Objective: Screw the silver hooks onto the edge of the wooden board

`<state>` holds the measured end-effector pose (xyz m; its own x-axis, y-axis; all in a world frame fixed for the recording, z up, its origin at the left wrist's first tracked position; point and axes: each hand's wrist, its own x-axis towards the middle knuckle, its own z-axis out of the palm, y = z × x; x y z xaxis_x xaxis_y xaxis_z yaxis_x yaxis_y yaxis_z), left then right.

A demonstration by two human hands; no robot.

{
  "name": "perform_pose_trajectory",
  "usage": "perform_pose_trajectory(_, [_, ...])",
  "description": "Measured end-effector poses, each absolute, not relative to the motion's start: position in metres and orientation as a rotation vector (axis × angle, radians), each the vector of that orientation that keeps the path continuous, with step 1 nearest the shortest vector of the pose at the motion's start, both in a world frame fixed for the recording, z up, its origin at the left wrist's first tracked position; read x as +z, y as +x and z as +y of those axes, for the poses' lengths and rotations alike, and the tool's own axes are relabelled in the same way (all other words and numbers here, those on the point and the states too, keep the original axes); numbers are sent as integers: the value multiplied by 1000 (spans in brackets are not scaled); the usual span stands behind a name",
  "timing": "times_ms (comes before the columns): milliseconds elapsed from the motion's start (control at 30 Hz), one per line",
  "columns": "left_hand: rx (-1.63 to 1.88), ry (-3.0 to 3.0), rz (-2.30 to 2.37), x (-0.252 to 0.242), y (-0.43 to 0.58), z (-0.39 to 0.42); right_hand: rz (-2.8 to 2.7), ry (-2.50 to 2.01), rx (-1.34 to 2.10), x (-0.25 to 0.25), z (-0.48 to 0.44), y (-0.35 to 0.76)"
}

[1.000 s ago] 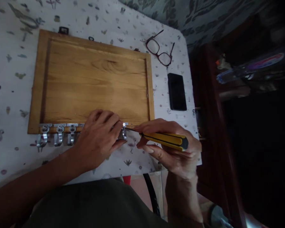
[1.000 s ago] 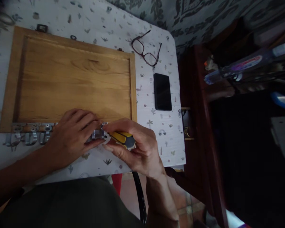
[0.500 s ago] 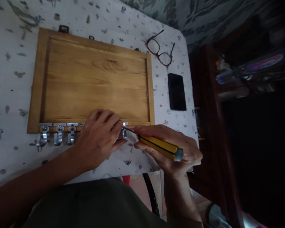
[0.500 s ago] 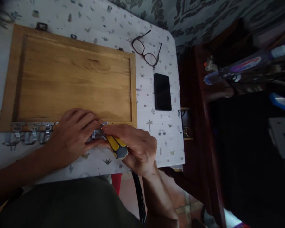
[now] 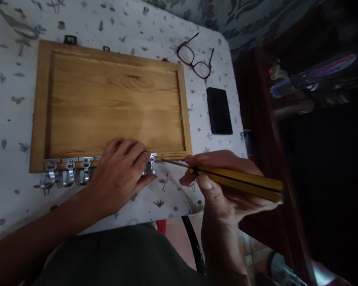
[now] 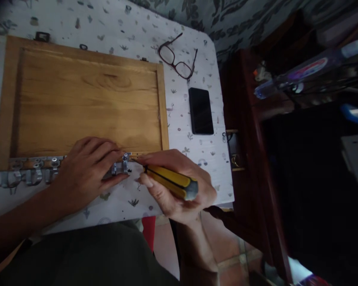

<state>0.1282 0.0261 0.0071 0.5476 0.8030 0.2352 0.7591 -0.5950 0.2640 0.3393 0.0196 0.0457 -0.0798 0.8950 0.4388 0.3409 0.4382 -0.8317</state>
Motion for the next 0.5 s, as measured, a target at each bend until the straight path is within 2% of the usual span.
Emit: perform_pose_trajectory(500, [493,2662,1329,8,128,27,-1769,-1096,775,30,20,340])
